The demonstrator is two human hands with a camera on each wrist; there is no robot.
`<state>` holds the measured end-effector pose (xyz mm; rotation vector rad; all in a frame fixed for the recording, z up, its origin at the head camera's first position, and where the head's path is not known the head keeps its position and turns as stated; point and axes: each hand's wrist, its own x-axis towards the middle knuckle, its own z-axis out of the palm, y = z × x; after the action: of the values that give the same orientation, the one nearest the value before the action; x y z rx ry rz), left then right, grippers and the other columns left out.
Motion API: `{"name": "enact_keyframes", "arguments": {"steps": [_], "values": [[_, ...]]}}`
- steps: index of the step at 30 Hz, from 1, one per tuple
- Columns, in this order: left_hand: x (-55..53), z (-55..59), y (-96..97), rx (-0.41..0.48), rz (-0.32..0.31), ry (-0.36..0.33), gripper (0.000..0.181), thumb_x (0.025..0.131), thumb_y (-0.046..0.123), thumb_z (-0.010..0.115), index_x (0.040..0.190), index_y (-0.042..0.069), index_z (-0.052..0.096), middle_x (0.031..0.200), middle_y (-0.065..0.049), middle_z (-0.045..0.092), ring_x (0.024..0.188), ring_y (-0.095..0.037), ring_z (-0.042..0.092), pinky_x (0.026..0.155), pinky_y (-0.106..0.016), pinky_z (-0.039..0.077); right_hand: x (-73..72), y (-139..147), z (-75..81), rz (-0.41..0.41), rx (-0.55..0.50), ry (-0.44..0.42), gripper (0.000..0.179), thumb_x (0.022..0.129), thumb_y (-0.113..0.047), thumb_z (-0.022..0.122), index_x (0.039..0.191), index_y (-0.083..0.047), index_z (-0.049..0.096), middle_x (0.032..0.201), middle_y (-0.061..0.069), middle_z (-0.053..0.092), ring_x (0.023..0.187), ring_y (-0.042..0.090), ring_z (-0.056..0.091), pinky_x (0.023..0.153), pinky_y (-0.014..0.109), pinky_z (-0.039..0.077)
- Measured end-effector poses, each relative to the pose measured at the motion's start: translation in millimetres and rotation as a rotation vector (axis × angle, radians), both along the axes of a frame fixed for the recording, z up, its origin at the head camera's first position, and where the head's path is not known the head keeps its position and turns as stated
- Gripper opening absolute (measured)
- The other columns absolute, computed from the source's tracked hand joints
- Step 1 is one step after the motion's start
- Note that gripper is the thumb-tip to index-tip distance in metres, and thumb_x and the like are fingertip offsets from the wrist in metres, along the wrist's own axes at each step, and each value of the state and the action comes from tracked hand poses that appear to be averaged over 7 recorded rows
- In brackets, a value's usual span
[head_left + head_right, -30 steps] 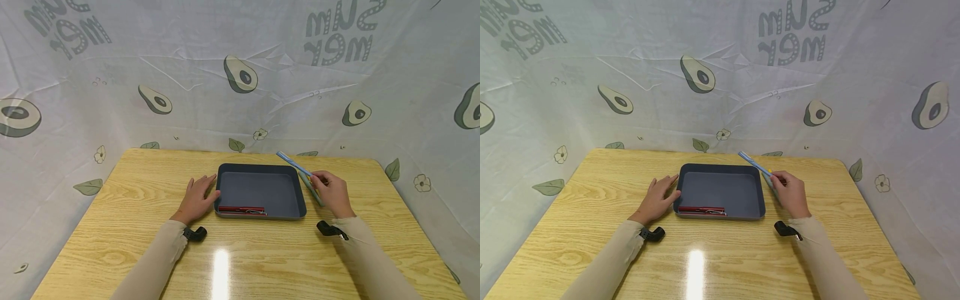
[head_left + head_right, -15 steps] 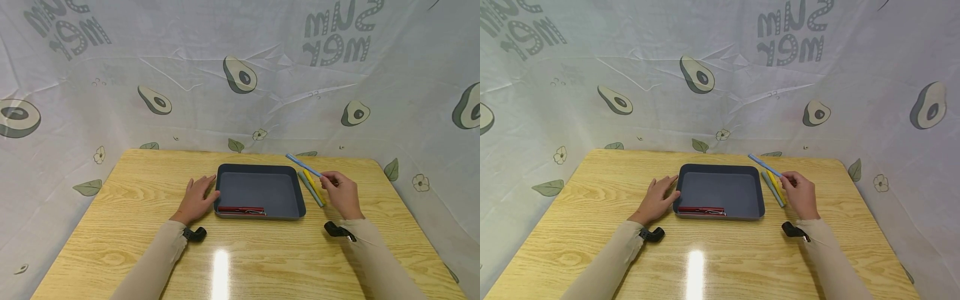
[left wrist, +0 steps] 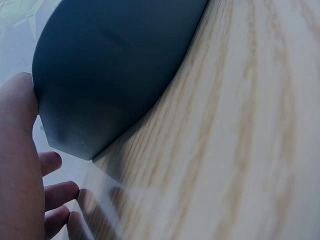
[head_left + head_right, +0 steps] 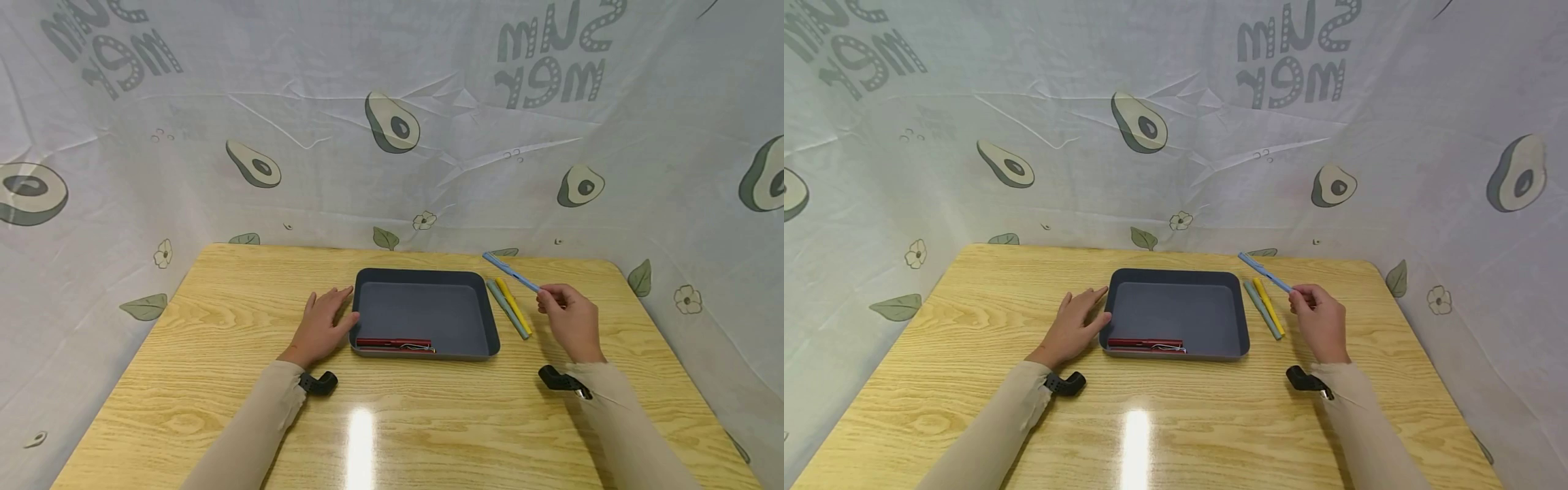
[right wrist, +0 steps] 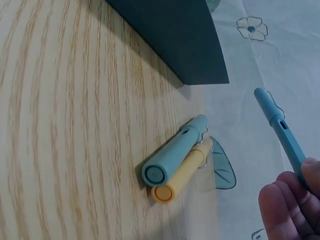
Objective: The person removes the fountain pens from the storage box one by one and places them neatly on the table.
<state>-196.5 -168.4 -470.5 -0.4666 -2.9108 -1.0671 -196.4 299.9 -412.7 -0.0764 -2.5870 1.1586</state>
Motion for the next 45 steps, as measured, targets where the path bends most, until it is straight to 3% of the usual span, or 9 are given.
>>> {"name": "enact_keyframes", "arguments": {"steps": [5,10,18,24,29,35,45], "values": [[-0.4,-1.3,0.0,-0.006,-0.001,-0.002,0.067,0.106,0.05,0.054,0.161,0.016,0.04,0.16,-0.012,0.045,0.153,-0.033,0.033,0.127,-0.059,0.001,0.3,4.3,-2.0,-0.03,-0.01,-0.021,0.027,0.107,-0.02,0.061,0.115,0.003,0.072,0.099,0.023,0.074,0.072,-0.009,0.063,0.066,0.008,0.053],[-0.5,-2.7,-0.4,-0.007,-0.004,-0.005,0.066,0.106,0.051,0.054,0.162,0.018,0.039,0.16,-0.011,0.045,0.153,-0.032,0.032,0.127,-0.058,0.001,1.9,8.4,-2.7,-0.069,0.008,-0.058,0.028,0.107,-0.02,0.06,0.115,0.004,0.072,0.1,0.023,0.074,0.074,-0.002,0.067,0.064,0.009,0.053],[0.3,-2.6,-0.2,0.005,-0.003,-0.001,0.066,0.106,0.051,0.054,0.161,0.018,0.04,0.16,-0.011,0.045,0.153,-0.033,0.032,0.127,-0.058,0.001,6.9,20.7,-7.7,-0.055,0.012,-0.112,0.033,0.108,-0.024,0.057,0.114,0.006,0.071,0.099,0.023,0.074,0.072,0.007,0.069,0.059,0.015,0.053],[0.3,-1.7,0.4,0.001,-0.001,-0.004,0.066,0.106,0.05,0.054,0.161,0.017,0.039,0.161,-0.011,0.045,0.153,-0.033,0.032,0.127,-0.058,0.001,7.0,27.2,-13.2,-0.059,0.068,-0.231,0.036,0.109,-0.027,0.055,0.113,0.005,0.071,0.09,0.017,0.074,0.068,0.012,0.064,0.055,0.023,0.05],[0.5,-1.1,0.8,0.001,-0.002,0.001,0.067,0.106,0.05,0.054,0.161,0.017,0.039,0.161,-0.011,0.044,0.153,-0.033,0.032,0.127,-0.058,0.001,6.6,29.0,-13.6,-0.01,0.083,-0.363,0.038,0.11,-0.026,0.053,0.115,0.007,0.07,0.093,0.016,0.075,0.074,0.013,0.067,0.061,0.026,0.053],[0.9,-1.1,1.4,0.005,-0.001,0.0,0.067,0.106,0.049,0.054,0.161,0.017,0.039,0.161,-0.011,0.044,0.153,-0.033,0.032,0.127,-0.058,0.001,8.4,31.8,-11.4,0.091,0.194,-0.404,0.036,0.107,-0.029,0.059,0.109,0.003,0.074,0.098,0.016,0.073,0.079,0.024,0.06,0.065,0.034,0.044],[0.6,-0.5,2.0,0.001,0.004,-0.003,0.066,0.105,0.047,0.057,0.161,0.015,0.04,0.161,-0.012,0.044,0.153,-0.034,0.032,0.127,-0.057,0.001,7.0,34.7,-10.8,0.16,0.203,-0.456,0.037,0.105,-0.034,0.062,0.11,0.001,0.075,0.1,0.013,0.074,0.09,0.029,0.065,0.074,0.042,0.052]]}}
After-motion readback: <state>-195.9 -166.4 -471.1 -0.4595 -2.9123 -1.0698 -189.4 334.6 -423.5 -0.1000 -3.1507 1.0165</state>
